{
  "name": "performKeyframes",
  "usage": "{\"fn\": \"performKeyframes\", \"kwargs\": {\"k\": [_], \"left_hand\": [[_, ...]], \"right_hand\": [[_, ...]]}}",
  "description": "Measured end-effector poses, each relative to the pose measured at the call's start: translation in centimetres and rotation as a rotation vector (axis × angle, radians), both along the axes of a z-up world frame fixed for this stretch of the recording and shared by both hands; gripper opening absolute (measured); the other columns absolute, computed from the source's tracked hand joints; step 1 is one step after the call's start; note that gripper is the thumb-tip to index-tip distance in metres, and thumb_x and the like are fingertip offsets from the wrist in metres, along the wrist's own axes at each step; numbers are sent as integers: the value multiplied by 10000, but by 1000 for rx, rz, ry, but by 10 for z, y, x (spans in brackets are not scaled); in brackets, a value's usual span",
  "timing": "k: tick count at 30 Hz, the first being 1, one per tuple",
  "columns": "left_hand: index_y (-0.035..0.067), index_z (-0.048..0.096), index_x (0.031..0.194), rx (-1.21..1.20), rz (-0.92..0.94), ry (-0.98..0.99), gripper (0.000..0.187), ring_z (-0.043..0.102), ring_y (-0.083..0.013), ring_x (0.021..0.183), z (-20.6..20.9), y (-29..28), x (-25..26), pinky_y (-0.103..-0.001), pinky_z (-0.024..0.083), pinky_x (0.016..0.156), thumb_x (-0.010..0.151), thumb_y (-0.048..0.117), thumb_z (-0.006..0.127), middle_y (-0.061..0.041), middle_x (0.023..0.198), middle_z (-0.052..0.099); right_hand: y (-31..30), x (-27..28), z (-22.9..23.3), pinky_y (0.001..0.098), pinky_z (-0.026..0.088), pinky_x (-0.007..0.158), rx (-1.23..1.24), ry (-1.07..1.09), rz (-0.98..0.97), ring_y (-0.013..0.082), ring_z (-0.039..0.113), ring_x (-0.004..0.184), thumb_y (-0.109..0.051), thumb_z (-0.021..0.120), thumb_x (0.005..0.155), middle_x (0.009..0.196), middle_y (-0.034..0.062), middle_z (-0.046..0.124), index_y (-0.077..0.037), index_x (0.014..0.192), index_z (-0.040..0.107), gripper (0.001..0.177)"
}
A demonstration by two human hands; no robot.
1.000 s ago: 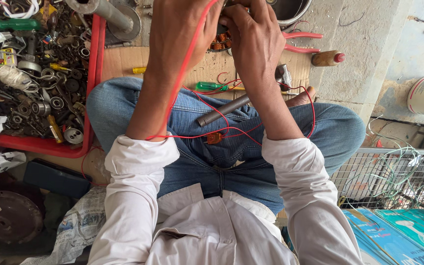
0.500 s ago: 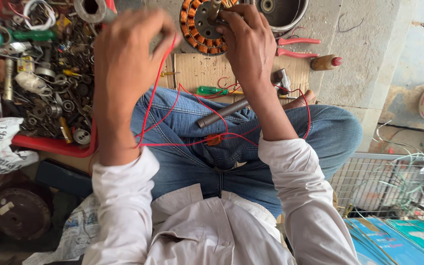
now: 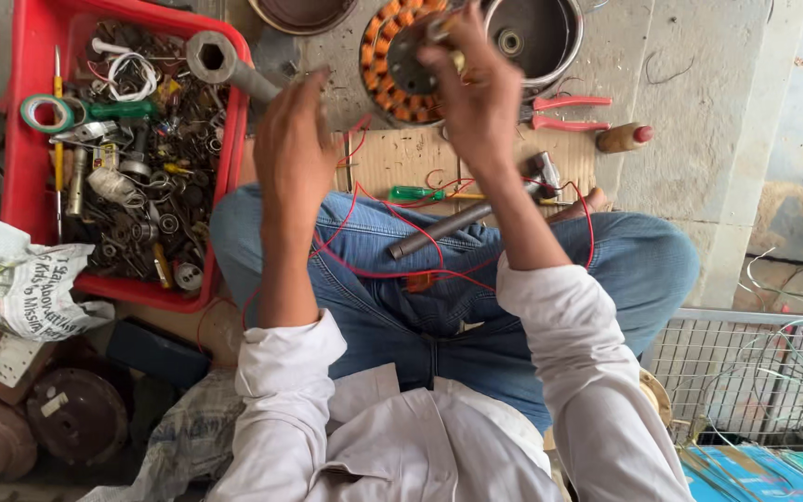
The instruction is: The person assembles components of a fan motor, connecting wires to the stator, placing the stator into the motor housing, and securing parts with a screwdriver and pliers.
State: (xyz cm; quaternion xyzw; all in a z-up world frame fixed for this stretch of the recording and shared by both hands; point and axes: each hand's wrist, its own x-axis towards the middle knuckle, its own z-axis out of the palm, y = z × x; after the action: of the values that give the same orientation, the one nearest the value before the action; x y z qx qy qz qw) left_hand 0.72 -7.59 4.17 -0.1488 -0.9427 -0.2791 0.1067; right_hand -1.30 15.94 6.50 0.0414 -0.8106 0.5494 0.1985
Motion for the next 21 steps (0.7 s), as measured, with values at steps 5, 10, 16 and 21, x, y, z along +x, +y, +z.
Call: {"fn": "performKeyframes", "kwargs": {"k": [5,10,16,21], "left_hand": [[67,532,1457,658,-105,-63,415,637,-320,1336,-26,10,-3,-426,487,1164,1075,77,693,-150,1416,640],[49,566,1415,417,-185,-90,492,633,-335,1267,-35,20,-7,-421,486,1108,960,56,754,-154,1342,657],[25,610,1355,250,-184,-68,417,616,-385,1212,-31,22,0,-446,482,1053,974,61,777,-171,1288,658],[33,613,1353,229,-184,-107,432,622,-367,1216,-29,30,0,-436,488,1056,961,74,790,-163,1280,654]], "right_hand": [[65,18,-7,385,527,916,-747,174,-49,150,590,957,-124,643,1050,1016,35,642,-105,1062,621,31],[148,28,-35,352,525,1061,-1564,33,177,232,665,1140,-303,549,1028,1239,80,682,-72,1217,617,306],[164,39,-84,390,502,1066,-1386,-75,-41,250,636,1197,-342,553,1055,1273,76,688,-83,1259,631,339],[176,45,-86,389,496,1090,-1695,-25,85,237,628,1227,-331,531,1055,1273,64,688,-89,1248,629,325]]}}
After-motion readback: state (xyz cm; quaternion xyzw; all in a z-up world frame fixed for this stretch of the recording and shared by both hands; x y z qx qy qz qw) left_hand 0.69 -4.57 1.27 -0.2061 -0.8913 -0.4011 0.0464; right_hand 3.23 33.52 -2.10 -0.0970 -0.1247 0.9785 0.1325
